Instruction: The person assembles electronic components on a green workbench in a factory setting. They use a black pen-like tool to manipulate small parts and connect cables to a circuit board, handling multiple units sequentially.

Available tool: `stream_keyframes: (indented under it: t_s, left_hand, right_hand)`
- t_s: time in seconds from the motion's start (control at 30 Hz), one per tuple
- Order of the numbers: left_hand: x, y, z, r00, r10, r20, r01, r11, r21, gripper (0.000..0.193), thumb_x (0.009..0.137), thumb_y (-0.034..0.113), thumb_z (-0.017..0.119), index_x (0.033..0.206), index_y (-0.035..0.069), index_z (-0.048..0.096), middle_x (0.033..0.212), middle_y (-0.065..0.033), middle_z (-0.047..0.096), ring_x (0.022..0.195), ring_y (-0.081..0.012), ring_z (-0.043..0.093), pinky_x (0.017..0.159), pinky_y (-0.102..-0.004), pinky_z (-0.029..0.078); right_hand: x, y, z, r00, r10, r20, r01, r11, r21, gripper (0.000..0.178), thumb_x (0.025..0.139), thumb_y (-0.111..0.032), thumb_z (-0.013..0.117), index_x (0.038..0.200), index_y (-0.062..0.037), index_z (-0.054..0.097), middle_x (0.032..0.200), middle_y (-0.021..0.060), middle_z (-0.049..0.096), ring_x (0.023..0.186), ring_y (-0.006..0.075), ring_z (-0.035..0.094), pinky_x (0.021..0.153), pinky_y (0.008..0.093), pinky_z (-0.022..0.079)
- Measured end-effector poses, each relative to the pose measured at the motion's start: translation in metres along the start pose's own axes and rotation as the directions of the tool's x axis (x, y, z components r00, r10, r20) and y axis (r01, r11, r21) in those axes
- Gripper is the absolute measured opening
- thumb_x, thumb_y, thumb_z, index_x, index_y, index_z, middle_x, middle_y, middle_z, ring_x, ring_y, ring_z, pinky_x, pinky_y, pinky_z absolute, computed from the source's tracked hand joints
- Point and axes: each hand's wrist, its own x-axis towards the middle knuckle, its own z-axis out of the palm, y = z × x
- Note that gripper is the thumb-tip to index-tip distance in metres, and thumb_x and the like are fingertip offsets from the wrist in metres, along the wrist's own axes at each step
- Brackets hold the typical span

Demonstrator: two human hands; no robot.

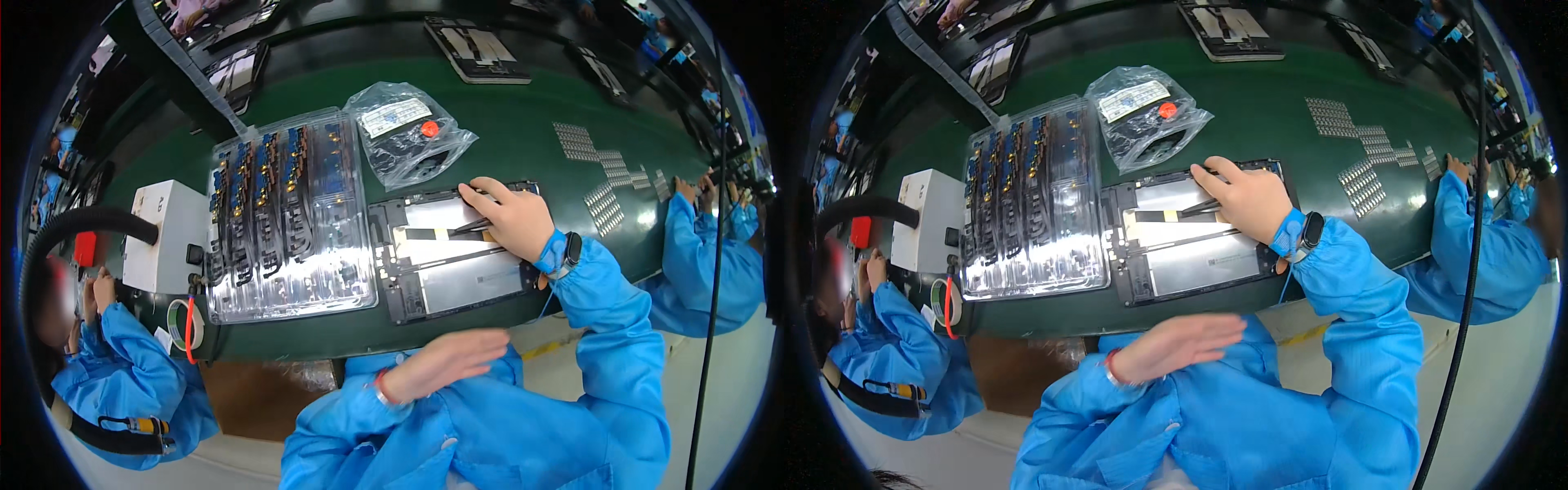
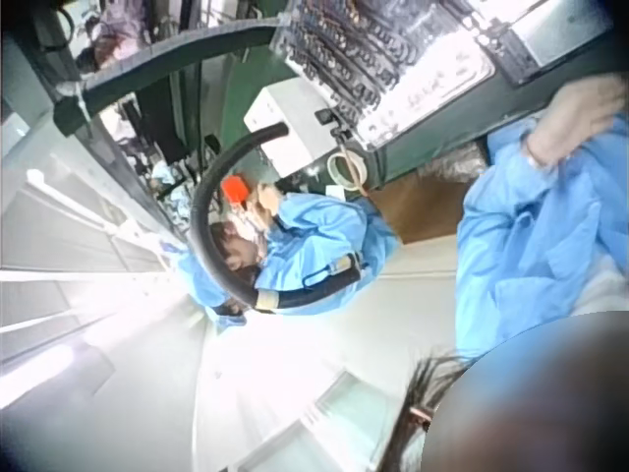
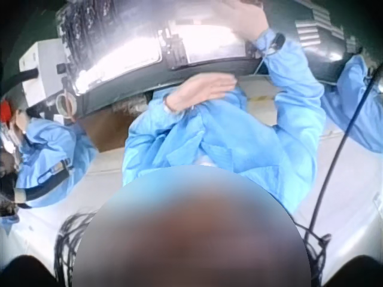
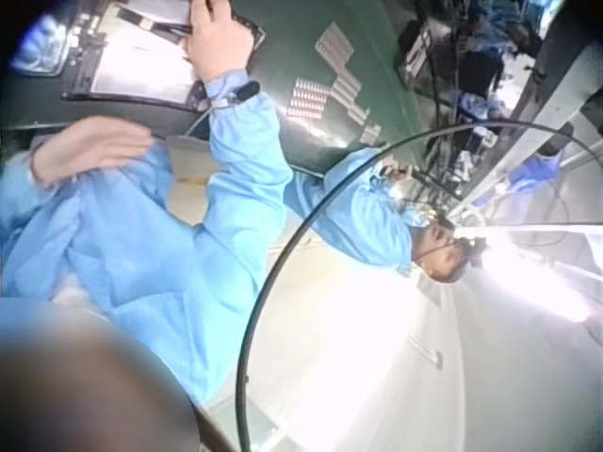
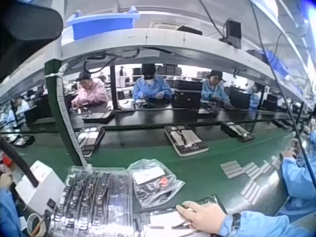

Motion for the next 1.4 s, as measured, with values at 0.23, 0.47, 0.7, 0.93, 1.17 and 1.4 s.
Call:
stream_keyframes:
  t_s: [0.23,0.47,0.7,0.93,1.17,1.4]
  left_hand:
    - [-0.064,-0.006,0.018,0.372,0.927,-0.040,0.309,-0.082,0.947,0.036,0.074,0.005,0.063,0.108,-0.001,0.054,0.087,-0.0127,0.055,0.075,-0.0261,0.053,0.067,-0.0332,0.043]
    - [-0.046,-0.001,0.004,0.323,0.946,0.024,0.514,-0.197,0.835,0.048,0.076,0.019,0.068,0.113,-0.005,0.051,0.087,-0.0129,0.055,0.075,-0.0281,0.053,0.064,-0.0357,0.044]
    - [-0.039,0.002,0.003,0.369,0.924,0.096,0.508,-0.288,0.812,0.043,0.075,0.019,0.068,0.108,-0.005,0.055,0.079,-0.0111,0.052,0.069,-0.0263,0.052,0.059,-0.0352,0.043]
    - [-0.034,0.013,0.006,0.299,0.904,0.306,0.008,-0.323,0.946,0.038,0.071,-0.003,0.059,0.109,-0.002,0.059,0.088,-0.0134,0.062,0.075,-0.0250,0.060,0.065,-0.0321,0.048]
    - [-0.034,0.026,-0.013,0.659,0.616,0.432,0.014,-0.584,0.812,0.037,0.070,0.005,0.054,0.108,0.005,0.058,0.096,-0.0030,0.060,0.075,-0.0165,0.058,0.062,-0.0258,0.050]
    - [-0.041,0.029,-0.015,0.633,0.612,0.474,-0.016,-0.602,0.798,0.033,0.071,0.006,0.056,0.103,0.004,0.061,0.089,-0.0030,0.060,0.070,-0.0146,0.058,0.059,-0.0236,0.049]
  right_hand:
    - [-0.015,0.009,-0.036,0.957,0.281,-0.068,-0.269,0.951,0.152,0.056,0.068,-0.008,0.062,0.121,-0.0162,0.048,0.122,0.0084,0.048,0.077,0.0249,0.063,0.064,0.0340,0.051]
    - [-0.092,0.019,-0.036,0.711,0.667,0.224,-0.702,0.660,0.267,0.038,0.082,-0.028,0.058,0.103,0.0041,0.059,0.096,0.0178,0.055,0.088,0.0321,0.057,0.076,0.0349,0.045]
    - [-0.122,0.001,-0.040,0.537,0.731,0.421,-0.568,-0.056,0.821,0.043,0.085,-0.017,0.057,0.124,-0.0057,0.043,0.077,-0.0010,0.057,0.049,0.0016,0.042,0.041,0.0147,0.028]
    - [-0.103,0.022,-0.067,0.500,0.773,0.392,-0.172,-0.354,0.919,0.039,0.086,-0.019,0.053,0.121,-0.0028,0.047,0.081,0.0009,0.062,0.044,0.0011,0.045,0.033,0.0143,0.030]
    - [0.099,0.065,-0.050,0.578,0.785,0.222,-0.089,-0.210,0.974,0.029,0.088,-0.019,0.055,0.116,-0.0112,0.053,0.074,-0.0068,0.057,0.040,0.0015,0.033,0.038,0.0173,0.028]
    - [0.263,0.077,0.050,0.641,0.694,0.326,-0.279,-0.185,0.942,0.021,0.078,-0.027,0.066,0.085,-0.0120,0.054,0.061,-0.0022,0.046,0.046,0.0091,0.039,0.039,0.0241,0.031]
